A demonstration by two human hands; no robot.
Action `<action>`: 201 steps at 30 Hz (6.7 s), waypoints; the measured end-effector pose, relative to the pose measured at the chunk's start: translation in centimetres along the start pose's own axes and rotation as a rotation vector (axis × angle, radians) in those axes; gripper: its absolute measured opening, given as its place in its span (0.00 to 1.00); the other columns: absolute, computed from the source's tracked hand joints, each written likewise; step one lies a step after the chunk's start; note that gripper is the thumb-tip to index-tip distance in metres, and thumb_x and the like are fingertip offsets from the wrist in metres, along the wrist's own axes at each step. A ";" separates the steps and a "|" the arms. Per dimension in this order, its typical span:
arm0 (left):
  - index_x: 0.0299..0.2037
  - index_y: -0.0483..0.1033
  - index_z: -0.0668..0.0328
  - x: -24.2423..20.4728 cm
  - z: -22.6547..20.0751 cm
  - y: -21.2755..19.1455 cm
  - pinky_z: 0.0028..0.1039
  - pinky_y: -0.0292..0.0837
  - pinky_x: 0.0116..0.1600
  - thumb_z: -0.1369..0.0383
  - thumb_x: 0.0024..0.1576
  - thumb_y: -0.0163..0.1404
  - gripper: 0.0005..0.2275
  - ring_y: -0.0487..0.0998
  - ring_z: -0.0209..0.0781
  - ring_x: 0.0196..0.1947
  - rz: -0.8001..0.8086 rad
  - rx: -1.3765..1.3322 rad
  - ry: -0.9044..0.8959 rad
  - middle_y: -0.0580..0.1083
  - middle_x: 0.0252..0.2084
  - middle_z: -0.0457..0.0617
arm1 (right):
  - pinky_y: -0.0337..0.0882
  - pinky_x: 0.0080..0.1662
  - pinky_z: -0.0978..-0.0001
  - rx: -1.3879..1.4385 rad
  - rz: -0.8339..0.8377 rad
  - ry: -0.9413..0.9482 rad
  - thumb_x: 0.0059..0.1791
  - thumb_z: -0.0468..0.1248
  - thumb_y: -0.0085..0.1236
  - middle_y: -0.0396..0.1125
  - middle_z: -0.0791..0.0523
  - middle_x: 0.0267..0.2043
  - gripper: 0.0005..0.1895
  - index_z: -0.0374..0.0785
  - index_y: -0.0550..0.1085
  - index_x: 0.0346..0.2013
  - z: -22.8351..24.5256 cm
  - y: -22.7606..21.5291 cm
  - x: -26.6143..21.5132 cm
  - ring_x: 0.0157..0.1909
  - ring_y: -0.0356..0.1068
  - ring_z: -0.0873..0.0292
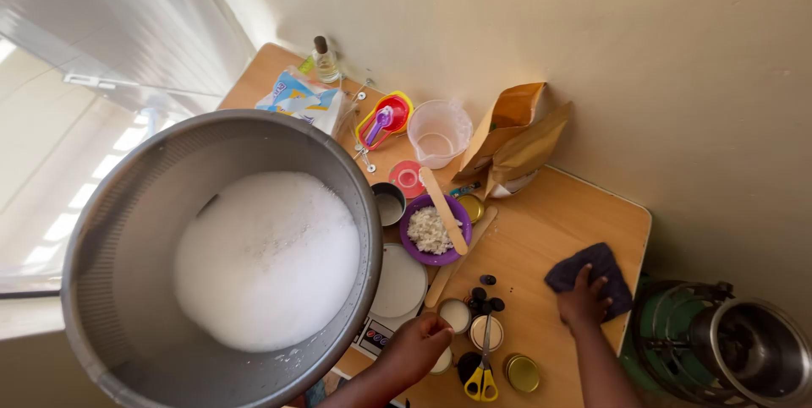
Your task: Clean a dark cloth in a basin of soapy water and organize candle-making supplies on a table
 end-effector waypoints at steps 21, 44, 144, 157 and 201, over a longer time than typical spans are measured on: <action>0.35 0.72 0.48 1.4 -5.0 1.2 0.25 0.61 0.38 0.58 0.55 0.43 0.08 0.70 0.31 0.33 0.075 0.003 0.045 0.73 0.34 0.40 | 0.40 0.66 0.47 0.259 -0.088 -0.432 0.36 0.28 0.43 0.35 0.60 0.75 0.44 0.63 0.57 0.65 -6.2 5.3 -0.9 0.72 0.30 0.33; 0.33 0.75 0.46 0.0 -3.7 -1.0 0.21 0.62 0.38 0.58 0.54 0.45 0.08 0.71 0.28 0.32 -0.022 -0.023 -0.019 0.73 0.31 0.38 | 0.32 0.68 0.59 -0.143 0.023 -0.536 0.36 0.39 0.50 0.28 0.57 0.75 0.47 0.61 0.47 0.69 17.4 -1.1 14.4 0.73 0.35 0.52; 0.36 0.73 0.48 1.4 -5.1 0.7 0.24 0.62 0.38 0.57 0.54 0.43 0.09 0.70 0.30 0.33 0.030 0.022 0.085 0.73 0.35 0.39 | 0.43 0.65 0.47 0.795 -0.360 -0.742 0.38 0.52 0.64 0.33 0.40 0.70 0.56 0.37 0.41 0.67 30.8 -20.5 -18.3 0.73 0.29 0.42; 0.38 0.75 0.46 0.6 -4.4 -0.6 0.23 0.63 0.43 0.59 0.53 0.43 0.10 0.72 0.31 0.40 0.019 0.017 0.069 0.75 0.41 0.38 | 0.61 0.37 0.67 1.017 -0.475 -0.629 0.39 0.30 0.47 0.59 0.58 0.36 0.12 0.40 0.63 0.36 27.5 -20.3 -12.6 0.35 0.57 0.60; 0.27 0.71 0.52 8.8 2.6 3.1 0.23 0.65 0.36 0.61 0.50 0.46 0.07 0.72 0.32 0.29 0.015 -0.180 -0.048 0.76 0.31 0.41 | 0.71 0.44 0.50 0.086 0.099 -0.388 0.37 0.48 0.61 0.66 0.45 0.48 0.29 0.33 0.66 0.45 20.6 6.3 -12.1 0.48 0.69 0.40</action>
Point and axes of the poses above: each hand's wrist, its own x-axis towards the middle knuckle, its own y-axis out of the palm, z = x × y, the point moved 8 cm from there along x, towards the middle knuckle
